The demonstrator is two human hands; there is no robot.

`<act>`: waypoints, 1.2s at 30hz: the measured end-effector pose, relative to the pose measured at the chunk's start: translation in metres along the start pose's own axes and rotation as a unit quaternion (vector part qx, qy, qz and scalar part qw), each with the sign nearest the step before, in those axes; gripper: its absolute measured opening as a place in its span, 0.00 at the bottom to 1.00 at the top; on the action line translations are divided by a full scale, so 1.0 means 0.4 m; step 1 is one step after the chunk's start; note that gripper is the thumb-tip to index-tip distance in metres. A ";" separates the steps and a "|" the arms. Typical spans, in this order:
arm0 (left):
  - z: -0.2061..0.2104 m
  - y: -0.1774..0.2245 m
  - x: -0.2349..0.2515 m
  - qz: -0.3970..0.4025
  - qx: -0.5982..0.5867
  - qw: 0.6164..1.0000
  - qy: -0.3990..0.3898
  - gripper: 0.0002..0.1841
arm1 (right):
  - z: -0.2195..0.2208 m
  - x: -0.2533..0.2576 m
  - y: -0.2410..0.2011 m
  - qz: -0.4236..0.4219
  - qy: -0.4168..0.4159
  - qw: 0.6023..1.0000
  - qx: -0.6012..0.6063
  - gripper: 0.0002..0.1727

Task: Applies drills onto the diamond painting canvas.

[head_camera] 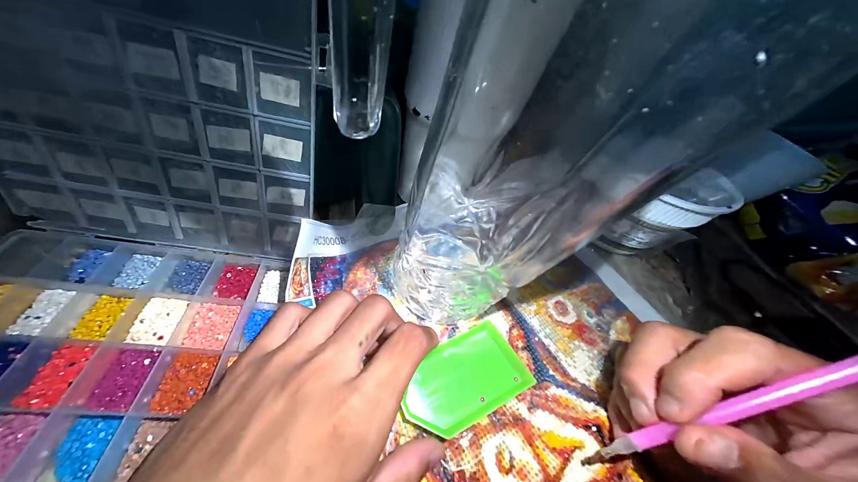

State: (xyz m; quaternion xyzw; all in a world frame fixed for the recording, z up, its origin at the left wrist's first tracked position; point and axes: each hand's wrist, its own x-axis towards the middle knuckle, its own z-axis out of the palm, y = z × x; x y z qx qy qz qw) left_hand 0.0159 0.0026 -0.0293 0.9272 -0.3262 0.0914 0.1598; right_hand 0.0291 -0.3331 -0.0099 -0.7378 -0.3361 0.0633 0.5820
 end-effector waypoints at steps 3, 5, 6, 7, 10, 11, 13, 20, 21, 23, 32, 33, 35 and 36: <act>0.008 -0.002 0.000 0.008 0.004 1.000 0.019 0.29 | 0.010 -0.004 -0.003 0.007 0.020 1.000 0.002 0.05; 0.013 -0.005 0.001 0.015 0.002 0.999 0.035 0.29 | 0.015 -0.005 -0.005 0.009 0.029 1.000 -0.005 0.05; 0.015 -0.006 0.001 0.016 0.002 0.999 0.040 0.28 | 0.015 -0.006 -0.004 0.008 0.033 0.999 -0.011 0.05; 0.016 -0.006 0.001 0.017 0.002 0.999 0.045 0.28 | 0.015 -0.006 -0.002 0.005 0.035 0.999 -0.017 0.06; 0.017 -0.004 -0.001 0.013 0.008 0.998 0.058 0.27 | 0.016 -0.005 0.004 -0.012 0.037 0.999 -0.028 0.06; 0.017 -0.003 0.000 0.014 0.010 0.998 0.062 0.26 | 0.018 -0.004 0.004 -0.017 0.037 0.999 -0.030 0.07; 0.015 -0.002 0.001 0.014 0.015 0.998 0.066 0.27 | 0.020 -0.001 0.004 -0.024 0.039 0.998 -0.035 0.07; 0.014 -0.001 0.000 0.011 0.014 0.998 0.064 0.28 | 0.021 0.001 0.003 -0.024 0.042 0.998 -0.034 0.07; 0.014 -0.001 0.000 0.011 0.015 0.998 0.064 0.28 | 0.020 0.001 0.004 -0.024 0.041 0.998 -0.034 0.07; 0.013 -0.001 0.000 0.011 0.019 0.998 0.063 0.27 | 0.019 0.000 0.006 -0.024 0.041 0.998 -0.036 0.08; 0.016 -0.001 0.001 0.011 0.019 0.998 0.063 0.26 | 0.015 0.000 0.005 -0.020 0.037 0.999 -0.034 0.07; 0.015 -0.001 0.001 0.011 0.018 0.998 0.062 0.26 | 0.015 -0.001 0.006 -0.019 0.038 0.999 -0.033 0.07; 0.014 0.000 0.001 0.012 0.012 0.998 0.063 0.25 | 0.016 -0.002 0.005 -0.015 0.040 0.999 -0.034 0.07; 0.013 0.000 0.001 0.012 0.009 0.998 0.061 0.25 | 0.017 -0.001 0.004 -0.016 0.040 0.998 -0.034 0.07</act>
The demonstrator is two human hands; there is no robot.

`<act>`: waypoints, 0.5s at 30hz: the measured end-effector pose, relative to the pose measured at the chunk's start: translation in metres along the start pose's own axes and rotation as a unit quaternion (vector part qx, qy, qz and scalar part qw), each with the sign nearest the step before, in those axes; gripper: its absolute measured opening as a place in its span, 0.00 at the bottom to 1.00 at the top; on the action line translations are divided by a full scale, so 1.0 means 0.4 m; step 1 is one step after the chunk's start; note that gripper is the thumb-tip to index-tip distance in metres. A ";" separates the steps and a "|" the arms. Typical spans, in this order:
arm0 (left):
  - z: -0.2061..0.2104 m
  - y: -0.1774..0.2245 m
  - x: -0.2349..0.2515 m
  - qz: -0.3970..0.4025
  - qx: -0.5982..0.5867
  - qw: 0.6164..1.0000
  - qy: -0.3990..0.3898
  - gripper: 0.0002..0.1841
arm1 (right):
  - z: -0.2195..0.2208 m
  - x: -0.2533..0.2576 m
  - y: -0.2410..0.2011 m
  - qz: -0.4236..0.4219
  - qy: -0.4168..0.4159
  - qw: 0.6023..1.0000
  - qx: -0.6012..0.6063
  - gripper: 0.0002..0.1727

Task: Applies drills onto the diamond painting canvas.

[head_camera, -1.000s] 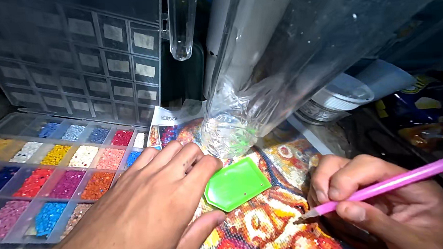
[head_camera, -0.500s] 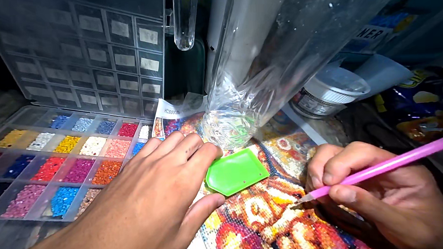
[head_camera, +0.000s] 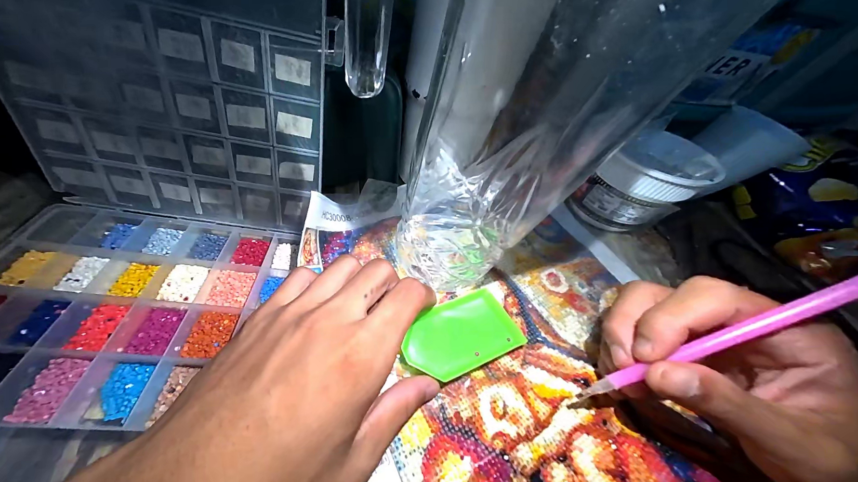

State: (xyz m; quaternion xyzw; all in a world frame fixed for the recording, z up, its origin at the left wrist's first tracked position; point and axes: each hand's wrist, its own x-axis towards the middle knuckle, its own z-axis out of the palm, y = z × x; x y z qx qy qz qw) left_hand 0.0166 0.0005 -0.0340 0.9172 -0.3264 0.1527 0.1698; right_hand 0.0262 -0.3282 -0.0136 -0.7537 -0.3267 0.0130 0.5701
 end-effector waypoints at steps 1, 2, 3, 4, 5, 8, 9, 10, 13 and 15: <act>0.000 0.000 0.000 0.000 -0.001 1.000 -0.001 0.25 | 0.000 0.000 0.000 -0.001 0.000 1.000 -0.001 0.07; 0.000 0.000 0.000 0.000 0.000 1.000 0.000 0.25 | 0.000 0.001 0.000 -0.003 -0.001 1.000 -0.002 0.07; 0.000 0.000 0.000 0.000 0.000 1.000 0.001 0.25 | 0.001 0.001 0.000 -0.004 0.000 1.000 -0.002 0.07; 0.001 0.000 0.000 0.000 0.000 1.000 0.002 0.26 | 0.000 0.001 0.001 -0.005 0.000 1.000 -0.005 0.07; 0.001 0.000 -0.001 -0.001 0.002 1.000 0.002 0.26 | 0.000 0.001 0.001 -0.005 0.002 1.000 -0.007 0.07; 0.002 0.001 -0.002 -0.002 0.006 1.000 0.002 0.27 | 0.003 0.003 -0.011 -0.007 0.001 1.000 -0.009 0.07; 0.003 0.003 -0.002 -0.005 0.007 1.000 -0.001 0.27 | 0.005 0.004 -0.025 -0.005 -0.012 1.000 -0.007 0.06; 0.003 0.004 -0.002 -0.006 0.004 1.000 -0.001 0.27 | 0.007 0.008 -0.043 -0.006 -0.038 0.999 -0.005 0.05; -0.005 -0.002 -0.002 -0.010 -0.030 0.999 -0.018 0.27 | 0.033 0.032 -0.096 -0.010 -0.133 0.991 0.024 0.05; -0.018 -0.011 -0.001 -0.003 -0.069 0.997 -0.045 0.29 | 0.066 0.050 -0.110 -0.018 -0.172 0.984 0.029 0.07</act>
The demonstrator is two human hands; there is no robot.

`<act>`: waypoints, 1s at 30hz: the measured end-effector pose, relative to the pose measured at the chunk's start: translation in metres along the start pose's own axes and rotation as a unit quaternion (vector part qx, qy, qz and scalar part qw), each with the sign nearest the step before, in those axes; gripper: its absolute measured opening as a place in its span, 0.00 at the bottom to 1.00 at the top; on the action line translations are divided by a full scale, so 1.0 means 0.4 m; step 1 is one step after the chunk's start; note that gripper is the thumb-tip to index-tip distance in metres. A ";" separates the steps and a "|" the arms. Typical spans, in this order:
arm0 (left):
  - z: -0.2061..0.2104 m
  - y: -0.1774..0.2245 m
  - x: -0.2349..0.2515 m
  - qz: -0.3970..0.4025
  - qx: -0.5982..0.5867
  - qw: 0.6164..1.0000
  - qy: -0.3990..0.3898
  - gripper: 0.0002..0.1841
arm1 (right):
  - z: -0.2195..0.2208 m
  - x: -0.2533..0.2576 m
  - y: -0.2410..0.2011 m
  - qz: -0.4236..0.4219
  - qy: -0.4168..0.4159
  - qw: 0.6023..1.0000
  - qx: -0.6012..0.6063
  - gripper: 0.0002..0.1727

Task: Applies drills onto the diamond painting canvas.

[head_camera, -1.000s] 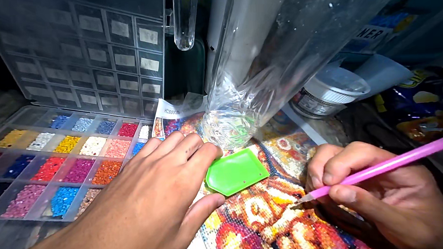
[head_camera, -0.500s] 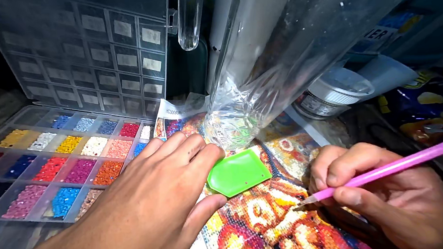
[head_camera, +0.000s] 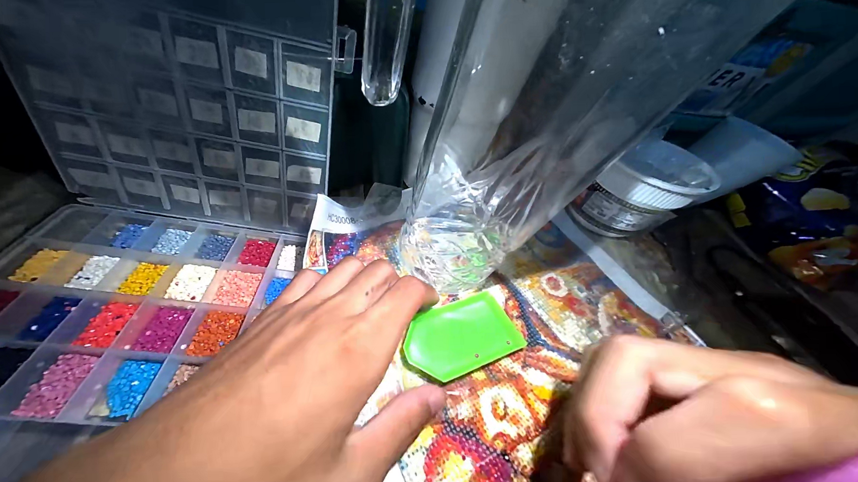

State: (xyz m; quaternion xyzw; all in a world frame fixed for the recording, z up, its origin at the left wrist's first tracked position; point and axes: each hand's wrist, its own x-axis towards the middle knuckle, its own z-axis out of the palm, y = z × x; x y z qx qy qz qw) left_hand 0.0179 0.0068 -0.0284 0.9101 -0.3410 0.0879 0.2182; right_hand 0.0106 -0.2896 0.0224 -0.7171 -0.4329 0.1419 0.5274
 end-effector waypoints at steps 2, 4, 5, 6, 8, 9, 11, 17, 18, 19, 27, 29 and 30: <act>-0.019 -0.005 -0.001 0.012 -0.006 0.999 -0.043 0.36 | 0.029 0.033 0.015 -0.023 -0.018 1.000 -0.009 0.07; -0.034 -0.005 -0.003 0.026 0.016 0.996 -0.086 0.45 | 0.053 0.056 0.046 -0.050 -0.023 0.998 -0.017 0.07; -0.039 -0.001 -0.003 0.024 0.036 0.994 -0.105 0.48 | 0.062 0.064 0.061 -0.062 -0.029 0.998 -0.017 0.08; -0.039 0.002 -0.005 0.023 0.053 0.992 -0.114 0.51 | 0.069 0.071 0.072 -0.068 -0.036 0.997 -0.018 0.08; -0.034 0.006 -0.008 0.023 0.066 0.992 -0.105 0.53 | 0.077 0.082 0.084 -0.074 -0.045 0.996 -0.014 0.08; -0.032 0.007 -0.009 0.021 0.065 0.993 -0.099 0.53 | 0.078 0.085 0.086 -0.073 -0.050 0.996 -0.011 0.08; -0.030 0.008 -0.010 0.016 0.059 0.994 -0.092 0.53 | 0.079 0.088 0.090 -0.071 -0.061 0.996 -0.007 0.08; -0.031 0.007 -0.010 0.017 0.060 0.993 -0.100 0.54 | 0.077 0.084 0.090 -0.066 -0.071 0.995 -0.035 0.08; -0.030 0.006 -0.011 0.017 0.059 0.993 -0.098 0.53 | 0.077 0.084 0.090 -0.067 -0.072 0.994 -0.037 0.08; -0.030 0.006 -0.010 0.017 0.059 0.993 -0.098 0.53 | 0.077 0.084 0.090 -0.067 -0.073 0.994 -0.037 0.07; -0.027 0.008 -0.011 0.011 0.073 0.992 -0.102 0.55 | 0.078 0.085 0.090 -0.065 -0.077 0.994 -0.050 0.08; -0.027 0.007 -0.010 0.009 0.073 0.992 -0.105 0.56 | 0.079 0.084 0.088 -0.066 -0.074 0.993 -0.064 0.09; -0.029 0.008 -0.010 0.008 0.073 0.991 -0.109 0.55 | 0.079 0.084 0.087 -0.066 -0.074 0.993 -0.071 0.09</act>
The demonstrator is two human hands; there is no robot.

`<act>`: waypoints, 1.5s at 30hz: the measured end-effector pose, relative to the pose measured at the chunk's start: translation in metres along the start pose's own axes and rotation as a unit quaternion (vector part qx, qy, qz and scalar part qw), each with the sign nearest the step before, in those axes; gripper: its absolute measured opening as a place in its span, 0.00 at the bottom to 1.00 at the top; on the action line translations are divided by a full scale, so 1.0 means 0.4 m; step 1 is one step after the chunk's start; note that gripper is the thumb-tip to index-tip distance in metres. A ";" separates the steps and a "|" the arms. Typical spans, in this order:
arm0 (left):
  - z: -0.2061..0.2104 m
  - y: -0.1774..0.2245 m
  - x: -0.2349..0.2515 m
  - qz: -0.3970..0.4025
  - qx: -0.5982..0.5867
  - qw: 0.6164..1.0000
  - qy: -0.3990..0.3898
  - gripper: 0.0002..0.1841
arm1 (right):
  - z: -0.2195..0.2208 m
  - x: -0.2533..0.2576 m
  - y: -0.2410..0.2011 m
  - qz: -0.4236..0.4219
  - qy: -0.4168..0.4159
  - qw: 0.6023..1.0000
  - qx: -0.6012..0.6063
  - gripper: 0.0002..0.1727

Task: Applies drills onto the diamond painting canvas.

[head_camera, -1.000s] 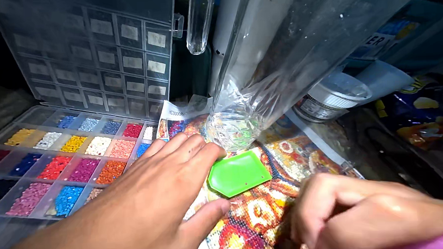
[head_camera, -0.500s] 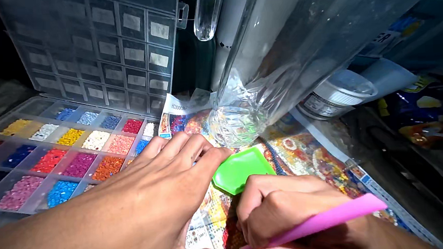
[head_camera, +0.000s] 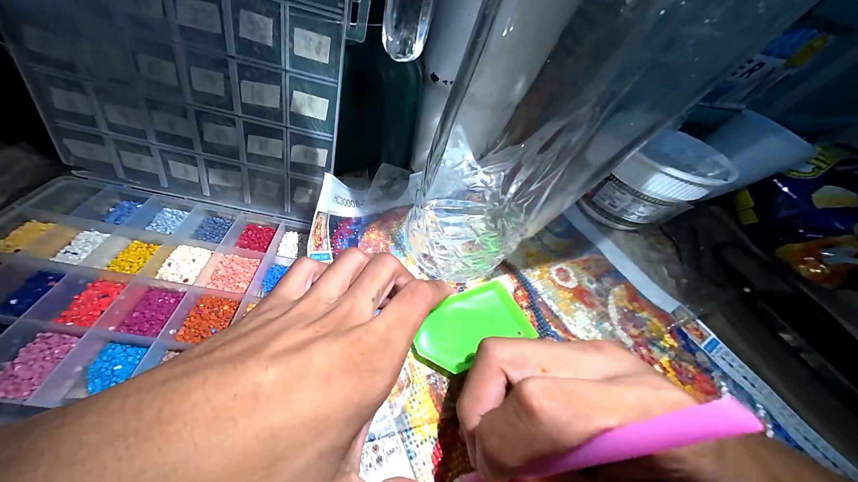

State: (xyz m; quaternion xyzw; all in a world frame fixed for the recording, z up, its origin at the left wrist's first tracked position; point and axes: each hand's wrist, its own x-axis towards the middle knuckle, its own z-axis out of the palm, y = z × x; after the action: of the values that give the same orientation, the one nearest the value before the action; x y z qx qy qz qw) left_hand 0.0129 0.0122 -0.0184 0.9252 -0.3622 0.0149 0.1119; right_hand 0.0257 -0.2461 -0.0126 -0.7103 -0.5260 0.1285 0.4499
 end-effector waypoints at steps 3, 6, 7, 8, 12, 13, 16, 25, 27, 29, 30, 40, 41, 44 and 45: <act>0.000 0.000 0.000 0.005 -0.002 1.000 0.009 0.53 | 0.001 0.000 -0.003 -0.003 -0.003 1.000 -0.007 0.10; -0.003 0.000 0.001 0.005 -0.012 1.000 0.006 0.54 | -0.001 0.000 -0.006 -0.002 -0.009 1.000 -0.012 0.10; -0.005 0.000 0.001 0.003 -0.010 1.000 0.001 0.54 | -0.002 0.000 -0.008 0.000 -0.012 1.000 -0.016 0.10; -0.007 0.000 0.002 0.000 -0.011 1.000 -0.009 0.55 | -0.002 -0.001 -0.010 0.003 -0.014 1.000 -0.021 0.09; -0.002 -0.001 0.002 0.008 -0.010 1.000 0.009 0.54 | -0.002 -0.002 -0.019 0.006 -0.017 0.999 -0.028 0.08; -0.002 -0.002 0.002 0.009 -0.006 1.000 0.009 0.53 | -0.001 -0.002 -0.019 0.004 -0.015 0.999 -0.029 0.08; -0.005 -0.004 0.002 0.007 0.005 1.000 -0.005 0.55 | 0.005 -0.006 -0.013 -0.006 -0.013 0.999 -0.035 0.08; -0.005 -0.006 0.001 0.003 0.005 1.000 -0.017 0.55 | -0.051 -0.017 -0.048 0.004 0.101 0.991 0.091 0.07; -0.005 -0.006 0.000 0.001 0.004 1.000 -0.013 0.55 | -0.088 -0.028 -0.055 0.014 0.133 0.989 0.067 0.07; -0.003 -0.006 0.002 0.004 0.006 1.000 -0.009 0.56 | -0.119 -0.047 -0.049 0.033 0.145 0.988 0.035 0.07; -0.003 -0.007 0.003 0.007 0.008 1.000 -0.008 0.56 | -0.132 -0.058 -0.043 0.048 0.140 0.989 0.016 0.06; -0.007 -0.005 0.001 0.013 0.009 1.000 -0.009 0.54 | -0.180 -0.090 0.002 0.174 0.012 0.980 0.100 0.11; -0.008 -0.005 0.000 0.014 0.009 1.000 -0.010 0.54 | -0.179 -0.090 0.004 0.181 0.011 0.978 0.102 0.11; -0.008 -0.002 -0.001 0.007 -0.007 1.000 -0.007 0.55 | -0.184 -0.091 0.008 0.186 0.001 0.976 0.115 0.11; -0.008 -0.002 -0.003 0.006 -0.008 1.000 -0.005 0.55 | -0.186 -0.091 0.008 0.187 -0.002 0.975 0.117 0.10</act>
State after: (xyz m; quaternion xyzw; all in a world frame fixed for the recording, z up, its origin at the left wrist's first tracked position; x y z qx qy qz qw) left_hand 0.0127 0.0141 -0.0156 0.9222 -0.3685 0.0077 0.1170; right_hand 0.0614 -0.3150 0.0161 -0.7384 -0.3661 0.2723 0.4966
